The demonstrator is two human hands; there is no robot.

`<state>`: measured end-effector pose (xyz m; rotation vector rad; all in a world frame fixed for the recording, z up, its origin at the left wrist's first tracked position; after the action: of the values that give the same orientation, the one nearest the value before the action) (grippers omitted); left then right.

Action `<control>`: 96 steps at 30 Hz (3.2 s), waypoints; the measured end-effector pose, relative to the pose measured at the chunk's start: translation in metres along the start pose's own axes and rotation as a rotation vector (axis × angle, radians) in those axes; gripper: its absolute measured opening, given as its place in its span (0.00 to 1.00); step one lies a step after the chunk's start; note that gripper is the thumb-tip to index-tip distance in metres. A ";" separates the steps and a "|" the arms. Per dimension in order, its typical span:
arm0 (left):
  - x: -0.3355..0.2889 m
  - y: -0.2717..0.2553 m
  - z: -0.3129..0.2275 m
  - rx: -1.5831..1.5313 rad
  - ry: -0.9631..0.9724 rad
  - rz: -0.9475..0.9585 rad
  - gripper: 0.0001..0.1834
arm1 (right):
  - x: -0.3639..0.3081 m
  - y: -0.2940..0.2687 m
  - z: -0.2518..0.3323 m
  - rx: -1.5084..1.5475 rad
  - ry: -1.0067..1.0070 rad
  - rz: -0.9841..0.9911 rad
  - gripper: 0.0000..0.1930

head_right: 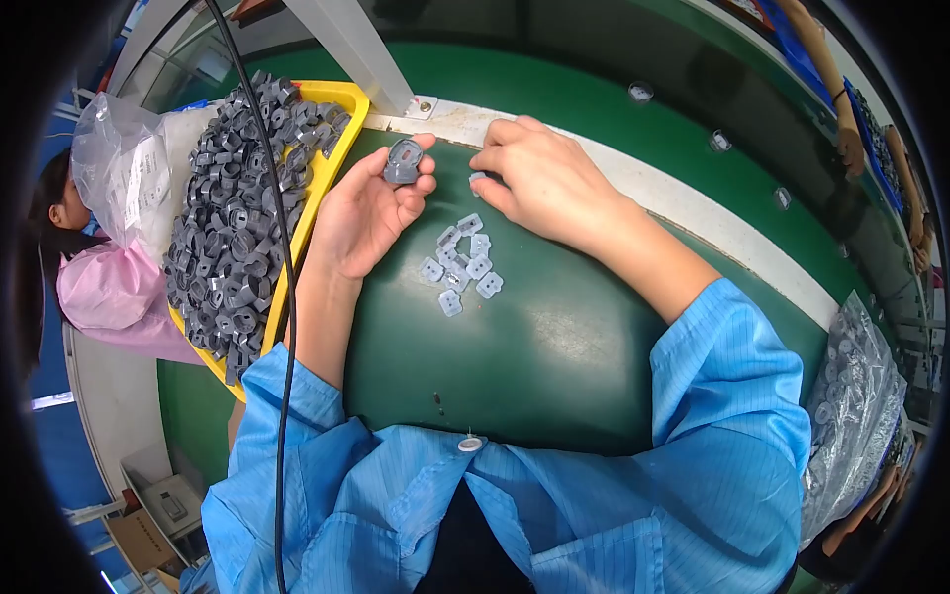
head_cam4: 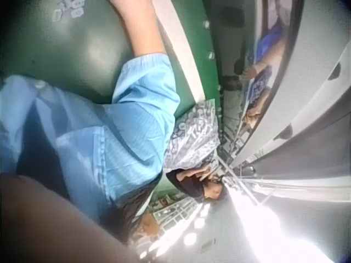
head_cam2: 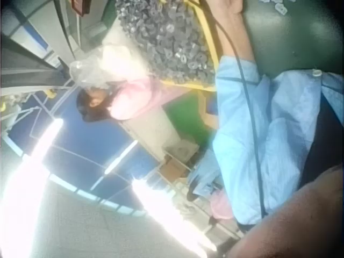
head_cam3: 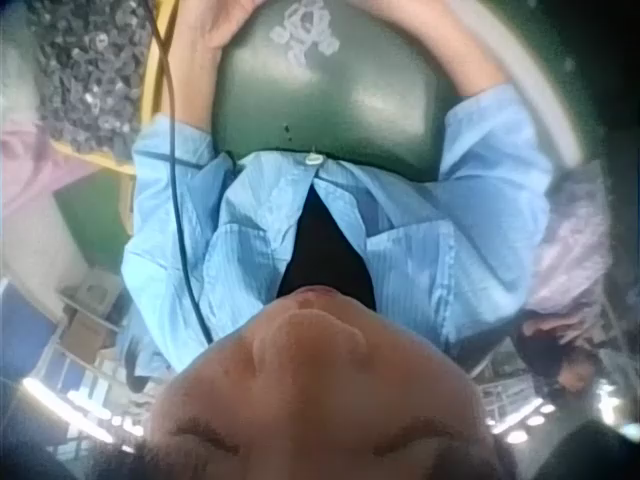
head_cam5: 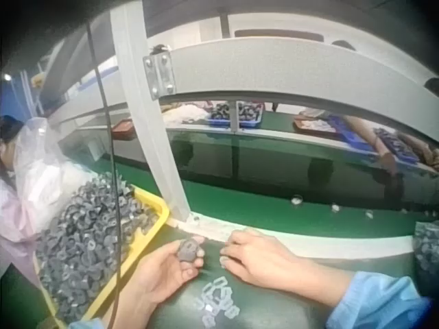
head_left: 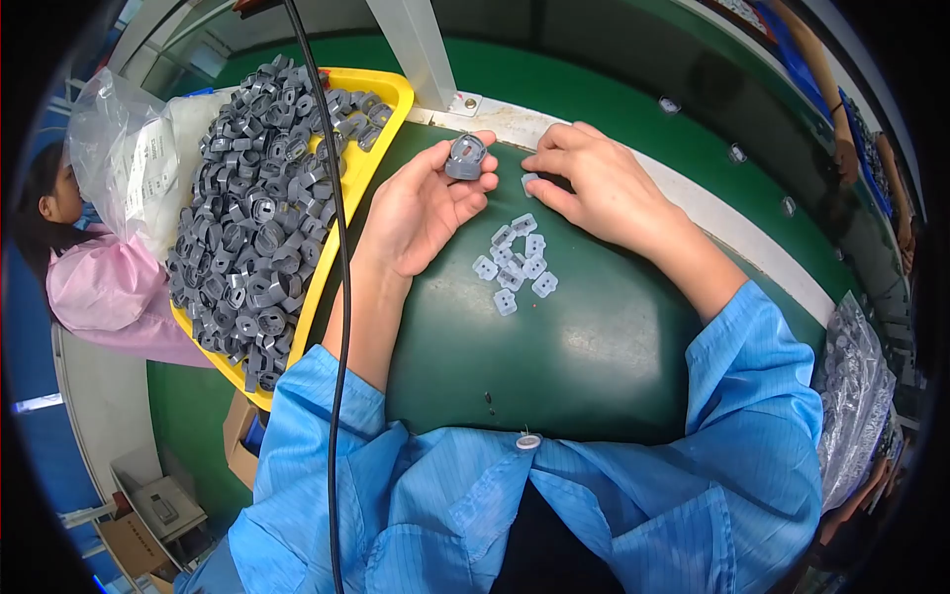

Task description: The person fits small white plastic clips into grey plastic circular components by hand, assembling them on a production line.

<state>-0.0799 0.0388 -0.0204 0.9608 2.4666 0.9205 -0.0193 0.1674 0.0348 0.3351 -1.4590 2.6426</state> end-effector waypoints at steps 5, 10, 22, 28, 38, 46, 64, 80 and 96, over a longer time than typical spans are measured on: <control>-0.002 0.001 0.001 0.023 0.063 0.011 0.15 | 0.004 0.002 -0.010 0.418 0.239 0.143 0.08; -0.003 0.019 0.013 -0.106 0.100 -0.013 0.12 | 0.011 0.004 -0.011 0.875 0.290 -0.035 0.08; -0.006 0.024 0.013 -0.066 0.113 -0.027 0.13 | 0.005 -0.017 0.009 0.466 0.171 -0.194 0.09; -0.009 0.028 0.010 -0.030 0.122 -0.013 0.12 | 0.012 0.002 -0.012 0.764 0.298 -0.026 0.12; -0.012 0.026 0.015 0.217 0.001 0.021 0.09 | 0.008 0.005 -0.001 0.733 0.308 0.368 0.07; -0.015 0.015 0.007 0.258 -0.017 -0.057 0.13 | 0.008 0.004 0.009 0.636 0.330 0.240 0.09; -0.007 0.005 0.006 0.281 0.121 -0.112 0.12 | 0.021 0.004 -0.065 0.912 0.507 0.168 0.10; -0.010 0.004 -0.017 0.693 0.297 -0.036 0.25 | -0.008 0.023 0.016 0.160 0.166 0.395 0.10; -0.013 0.014 -0.021 0.920 0.556 -0.103 0.17 | 0.006 0.006 -0.004 0.653 0.372 0.298 0.07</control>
<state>-0.0741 0.0282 0.0057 0.8641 3.4729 -0.0778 -0.0267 0.1673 0.0294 -0.3476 -0.5486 3.1275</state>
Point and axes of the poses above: each hand's wrist, its own x-axis towards the middle knuckle, its own y-axis out of the palm, z = x × y, the point moved 8 cm from there along x, towards the middle knuckle, and after that the axes turned 11 degrees about y, right-handed, at the moved point
